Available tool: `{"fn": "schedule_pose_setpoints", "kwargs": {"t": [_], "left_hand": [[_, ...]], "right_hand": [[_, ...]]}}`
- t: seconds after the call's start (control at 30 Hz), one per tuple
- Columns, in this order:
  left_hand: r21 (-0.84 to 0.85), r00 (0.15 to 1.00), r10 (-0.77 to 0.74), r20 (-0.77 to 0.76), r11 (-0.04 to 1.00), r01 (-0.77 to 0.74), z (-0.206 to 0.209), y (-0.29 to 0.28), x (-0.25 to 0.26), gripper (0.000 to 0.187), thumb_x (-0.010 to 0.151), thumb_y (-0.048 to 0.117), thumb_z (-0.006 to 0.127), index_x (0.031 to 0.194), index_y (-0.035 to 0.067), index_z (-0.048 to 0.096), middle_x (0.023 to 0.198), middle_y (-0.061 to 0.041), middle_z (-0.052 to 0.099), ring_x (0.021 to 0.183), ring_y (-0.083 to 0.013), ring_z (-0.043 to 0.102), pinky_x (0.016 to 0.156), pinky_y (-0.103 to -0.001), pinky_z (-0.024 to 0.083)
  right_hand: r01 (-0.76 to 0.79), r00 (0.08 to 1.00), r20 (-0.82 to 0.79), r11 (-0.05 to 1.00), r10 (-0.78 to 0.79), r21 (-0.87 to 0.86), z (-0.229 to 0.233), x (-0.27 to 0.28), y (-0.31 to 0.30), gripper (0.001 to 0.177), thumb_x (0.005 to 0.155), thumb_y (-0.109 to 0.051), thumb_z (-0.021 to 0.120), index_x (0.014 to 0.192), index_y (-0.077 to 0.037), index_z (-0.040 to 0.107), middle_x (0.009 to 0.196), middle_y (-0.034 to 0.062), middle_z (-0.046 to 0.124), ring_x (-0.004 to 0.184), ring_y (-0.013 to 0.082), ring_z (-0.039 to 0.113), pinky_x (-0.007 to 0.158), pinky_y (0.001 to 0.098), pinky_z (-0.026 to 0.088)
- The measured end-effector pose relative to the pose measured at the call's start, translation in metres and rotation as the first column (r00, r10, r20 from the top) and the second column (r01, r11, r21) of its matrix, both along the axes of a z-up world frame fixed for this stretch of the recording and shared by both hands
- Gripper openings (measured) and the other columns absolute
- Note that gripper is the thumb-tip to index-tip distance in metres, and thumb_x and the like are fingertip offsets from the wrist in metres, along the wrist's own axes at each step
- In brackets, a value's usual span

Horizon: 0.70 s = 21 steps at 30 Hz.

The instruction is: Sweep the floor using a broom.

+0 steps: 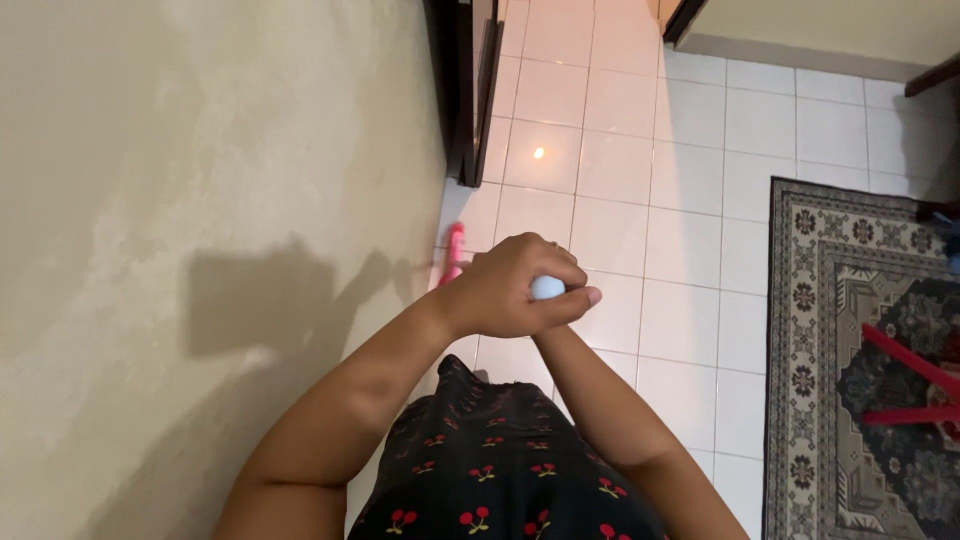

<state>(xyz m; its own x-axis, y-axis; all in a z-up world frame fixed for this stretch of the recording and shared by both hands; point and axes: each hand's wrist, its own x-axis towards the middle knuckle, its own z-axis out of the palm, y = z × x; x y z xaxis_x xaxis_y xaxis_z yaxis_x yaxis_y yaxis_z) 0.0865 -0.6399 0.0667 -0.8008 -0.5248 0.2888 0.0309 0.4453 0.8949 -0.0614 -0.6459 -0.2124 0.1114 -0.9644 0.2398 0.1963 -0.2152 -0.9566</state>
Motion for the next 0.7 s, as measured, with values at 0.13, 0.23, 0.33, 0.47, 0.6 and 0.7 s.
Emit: {"fn": "schedule_pose_setpoints", "kwargs": {"t": [0.13, 0.23, 0.33, 0.47, 0.6, 0.7], "left_hand": [[0.048, 0.999, -0.023, -0.044, 0.999, 0.025, -0.022, -0.005, 0.002, 0.029, 0.098, 0.018, 0.066, 0.078, -0.004, 0.065, 0.069, -0.013, 0.063, 0.064, -0.021, 0.059, 0.065, -0.034, 0.05], [0.174, 0.993, -0.042, -0.114, 0.983, 0.061, -0.037, -0.009, -0.002, 0.026, 0.099, 0.013, 0.064, 0.08, -0.005, 0.064, 0.07, -0.012, 0.064, 0.066, -0.018, 0.058, 0.068, -0.034, 0.05], [0.205, 0.972, -0.05, -0.229, 0.974, 0.098, -0.046, -0.018, -0.005, 0.021, 0.097, 0.008, 0.063, 0.083, -0.007, 0.064, 0.073, -0.011, 0.066, 0.07, -0.0157, 0.061, 0.07, -0.034, 0.052], [0.185, 0.925, -0.076, -0.371, 0.971, 0.155, -0.021, -0.029, 0.001, 0.022, 0.095, 0.003, 0.066, 0.076, -0.005, 0.06, 0.067, -0.01, 0.061, 0.064, -0.0153, 0.056, 0.064, -0.031, 0.047], [0.23, 0.837, -0.086, -0.541, 0.942, 0.246, 0.016, -0.034, -0.005, 0.037, 0.1, 0.011, 0.066, 0.068, 0.002, 0.051, 0.058, -0.008, 0.053, 0.059, -0.0153, 0.051, 0.061, -0.028, 0.044], [0.274, 0.83, 0.013, -0.557, 0.947, 0.17, 0.034, -0.031, -0.022, 0.044, 0.107, 0.024, 0.058, 0.067, 0.004, 0.052, 0.06, -0.007, 0.054, 0.06, -0.0156, 0.052, 0.061, -0.029, 0.044]], "right_hand": [[-0.086, 0.995, -0.048, 0.994, 0.09, 0.067, -0.016, -0.006, 0.004, 0.024, 0.1, -0.027, 0.061, 0.119, -0.011, 0.06, 0.117, 0.0006, 0.061, 0.111, 0.0098, 0.06, 0.091, 0.0318, 0.054], [-0.107, 0.991, -0.065, 0.988, 0.115, 0.114, -0.014, -0.015, 0.014, 0.025, 0.099, -0.026, 0.061, 0.12, -0.011, 0.061, 0.118, 0.0009, 0.062, 0.112, 0.0098, 0.06, 0.09, 0.0316, 0.055], [0.094, 0.887, -0.439, 0.987, -0.144, -0.133, 0.015, -0.026, 0.013, 0.024, 0.082, -0.018, 0.079, 0.098, -0.006, 0.066, 0.101, 0.0043, 0.066, 0.095, 0.0142, 0.066, 0.076, 0.0309, 0.057], [0.207, 0.875, -0.445, 0.978, -0.189, -0.008, 0.033, -0.03, 0.019, 0.02, 0.091, -0.007, 0.067, 0.111, -0.001, 0.066, 0.106, 0.0047, 0.069, 0.1, 0.0174, 0.066, 0.084, 0.032, 0.056], [0.302, 0.828, -0.473, 0.95, -0.301, -0.075, 0.081, -0.028, 0.035, 0.028, 0.092, -0.006, 0.067, 0.118, 0.0, 0.062, 0.106, 0.0113, 0.072, 0.101, 0.0187, 0.068, 0.087, 0.0331, 0.054], [0.372, 0.797, -0.489, 0.926, -0.355, -0.066, 0.109, -0.025, 0.052, 0.019, 0.098, -0.011, 0.064, 0.113, -0.001, 0.057, 0.095, 0.0122, 0.067, 0.089, 0.0178, 0.063, 0.081, 0.0335, 0.052]]}}
